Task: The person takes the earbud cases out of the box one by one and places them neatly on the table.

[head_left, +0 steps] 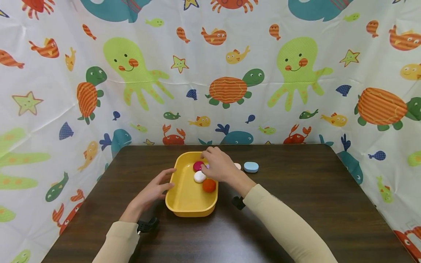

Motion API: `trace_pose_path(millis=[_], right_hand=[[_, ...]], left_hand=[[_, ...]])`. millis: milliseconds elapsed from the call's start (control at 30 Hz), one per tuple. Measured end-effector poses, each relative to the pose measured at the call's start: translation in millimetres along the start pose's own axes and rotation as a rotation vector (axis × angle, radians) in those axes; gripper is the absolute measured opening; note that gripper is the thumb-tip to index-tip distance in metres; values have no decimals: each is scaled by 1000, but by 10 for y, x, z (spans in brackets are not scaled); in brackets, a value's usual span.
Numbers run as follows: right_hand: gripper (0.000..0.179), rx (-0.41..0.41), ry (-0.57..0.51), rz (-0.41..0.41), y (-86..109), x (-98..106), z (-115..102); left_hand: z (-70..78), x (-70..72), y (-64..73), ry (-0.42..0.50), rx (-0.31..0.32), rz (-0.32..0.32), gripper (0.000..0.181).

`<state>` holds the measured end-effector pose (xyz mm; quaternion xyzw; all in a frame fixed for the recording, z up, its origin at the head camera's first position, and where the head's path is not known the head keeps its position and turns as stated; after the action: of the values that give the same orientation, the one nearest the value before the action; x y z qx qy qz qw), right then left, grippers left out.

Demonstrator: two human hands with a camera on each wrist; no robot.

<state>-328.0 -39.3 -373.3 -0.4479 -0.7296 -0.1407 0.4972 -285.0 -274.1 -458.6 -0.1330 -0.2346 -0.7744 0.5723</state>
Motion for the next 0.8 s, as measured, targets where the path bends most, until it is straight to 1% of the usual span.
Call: trace_pose_path(millis=[200,333,500,700,800], right_hand=[[34,2,31,-41,-97,-74,-8],[36,-6,50,-78,-150,-157,-1],[35,6,88,-121,-199,-269,11],[38,-5,79,-183,-231,-381,29],[36,-11,83,-225,-239,-457,47]], left_hand=[[0,0,8,7,-4,0,62],[5,-3,15,6,-4,2,61],[7,-10,13,0,-5,0,61],[6,-7,3,-5,-9,-2,61],[7,-7,7,-10,-7,0,61]])
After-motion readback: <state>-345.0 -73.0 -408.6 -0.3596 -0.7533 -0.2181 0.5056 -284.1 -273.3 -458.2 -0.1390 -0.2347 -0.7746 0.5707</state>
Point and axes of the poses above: each hand's wrist, its own y-axis away from the middle knuckle, its own x-axis out of the back of the hand, z = x × y, the point moved 5 cm from there along -y, towards the middle knuckle, and after that the axes turned 10 degrees about -y, right-handed, at the moved point
